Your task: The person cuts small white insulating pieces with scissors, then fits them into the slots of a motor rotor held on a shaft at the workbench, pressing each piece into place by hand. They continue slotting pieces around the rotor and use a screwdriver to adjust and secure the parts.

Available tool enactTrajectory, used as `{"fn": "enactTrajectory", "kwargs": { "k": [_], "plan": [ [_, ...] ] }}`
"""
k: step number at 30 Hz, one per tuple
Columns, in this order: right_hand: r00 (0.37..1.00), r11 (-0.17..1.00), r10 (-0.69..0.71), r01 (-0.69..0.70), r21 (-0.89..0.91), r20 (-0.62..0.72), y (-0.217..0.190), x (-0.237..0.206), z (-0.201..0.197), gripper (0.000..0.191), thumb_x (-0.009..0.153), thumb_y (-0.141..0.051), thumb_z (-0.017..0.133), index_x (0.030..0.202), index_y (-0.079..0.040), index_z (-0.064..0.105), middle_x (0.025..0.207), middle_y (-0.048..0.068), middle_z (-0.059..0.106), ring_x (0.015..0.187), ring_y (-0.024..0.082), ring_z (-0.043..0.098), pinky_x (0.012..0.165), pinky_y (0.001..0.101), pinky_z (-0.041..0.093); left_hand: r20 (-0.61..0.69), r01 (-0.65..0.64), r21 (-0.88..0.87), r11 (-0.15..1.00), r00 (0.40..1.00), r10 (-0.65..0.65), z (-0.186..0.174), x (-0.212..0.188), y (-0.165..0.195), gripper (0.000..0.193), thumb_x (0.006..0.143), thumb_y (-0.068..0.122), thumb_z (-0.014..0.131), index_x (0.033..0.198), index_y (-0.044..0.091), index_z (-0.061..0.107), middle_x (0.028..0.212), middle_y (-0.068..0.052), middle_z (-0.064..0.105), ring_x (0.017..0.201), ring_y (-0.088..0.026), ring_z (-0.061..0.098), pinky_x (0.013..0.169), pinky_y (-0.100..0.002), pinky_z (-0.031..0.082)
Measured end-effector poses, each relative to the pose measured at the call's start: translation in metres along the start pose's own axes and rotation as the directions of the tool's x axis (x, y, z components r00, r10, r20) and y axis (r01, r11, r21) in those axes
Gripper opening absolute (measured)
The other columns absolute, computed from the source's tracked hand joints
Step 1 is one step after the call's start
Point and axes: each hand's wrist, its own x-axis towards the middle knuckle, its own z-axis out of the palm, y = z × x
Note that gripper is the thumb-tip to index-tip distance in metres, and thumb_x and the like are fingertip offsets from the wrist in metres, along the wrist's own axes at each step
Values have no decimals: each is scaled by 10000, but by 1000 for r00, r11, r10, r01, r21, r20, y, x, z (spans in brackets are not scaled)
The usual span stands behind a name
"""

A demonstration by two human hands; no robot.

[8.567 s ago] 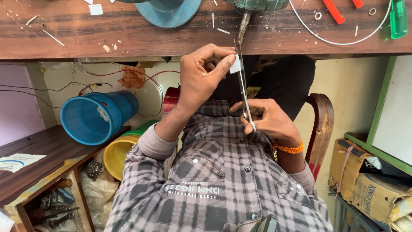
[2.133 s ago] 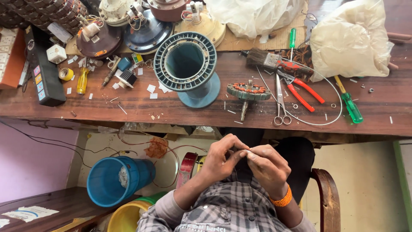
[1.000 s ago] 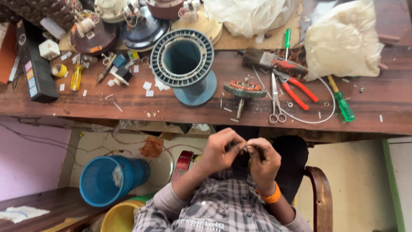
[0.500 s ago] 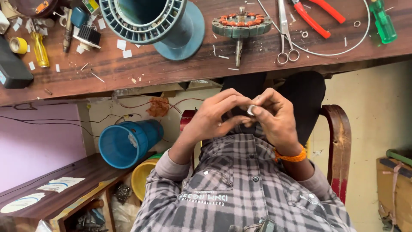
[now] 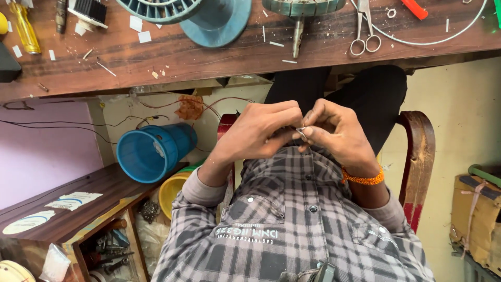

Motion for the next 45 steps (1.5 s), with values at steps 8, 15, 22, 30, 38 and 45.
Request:
{"fn": "enactTrajectory", "kwargs": {
  "k": [8,15,22,30,38,45],
  "plan": [
    [989,985,-144,145,95,-13,13,-8,-21,148,999,-44,658,1006,-31,511,889,158,699,679,158,677,619,280,590,-22,-192,248,949,979,204,-7,19,-2,364,852,246,845,1155,150,668,1270,-18,616,1187,-293,553,945,-401,502],
    [979,980,-116,140,141,-167,64,-28,-43,147,1050,-54,623,1031,-67,478,861,90,600,678,100,533,640,283,540,-179,-155,709,688,904,388,-39,73,-61,673,871,189,871,1471,214,565,1585,-51,425,1471,-327,389,1168,-473,337],
    [859,947,-162,274,169,-486,90,-56,-69,87,1100,-73,559,1095,-79,472,925,89,598,729,120,533,666,306,519,-317,-186,588,787,842,436,-50,115,-117,844,861,-8,830,1571,215,432,1255,85,747,1130,-212,665,1023,-364,495],
    [706,836,-347,531,138,-617,66,-60,-89,113,1151,-52,552,1186,-97,455,1009,108,610,821,173,574,773,343,536,-492,-113,320,941,829,266,-42,117,-95,792,876,0,823,1528,284,474,1150,14,800,974,-195,797,875,-324,623],
    [721,844,-361,522,121,-591,49,-43,-84,140,1140,-28,603,1197,-59,479,973,115,621,827,172,605,827,358,572,-440,-92,83,992,890,120,-51,115,-84,689,855,-5,823,1454,210,560,1146,-48,790,1078,-171,803,901,-303,641],
    [658,802,-594,532,-272,-463,-1,2,-57,94,1071,-16,679,1136,-3,612,1017,151,710,901,204,728,780,364,644,-373,-62,106,992,923,98,-61,120,-89,473,887,19,835,1306,140,652,1160,-50,793,1072,-180,813,926,-298,640]
  ]
}}
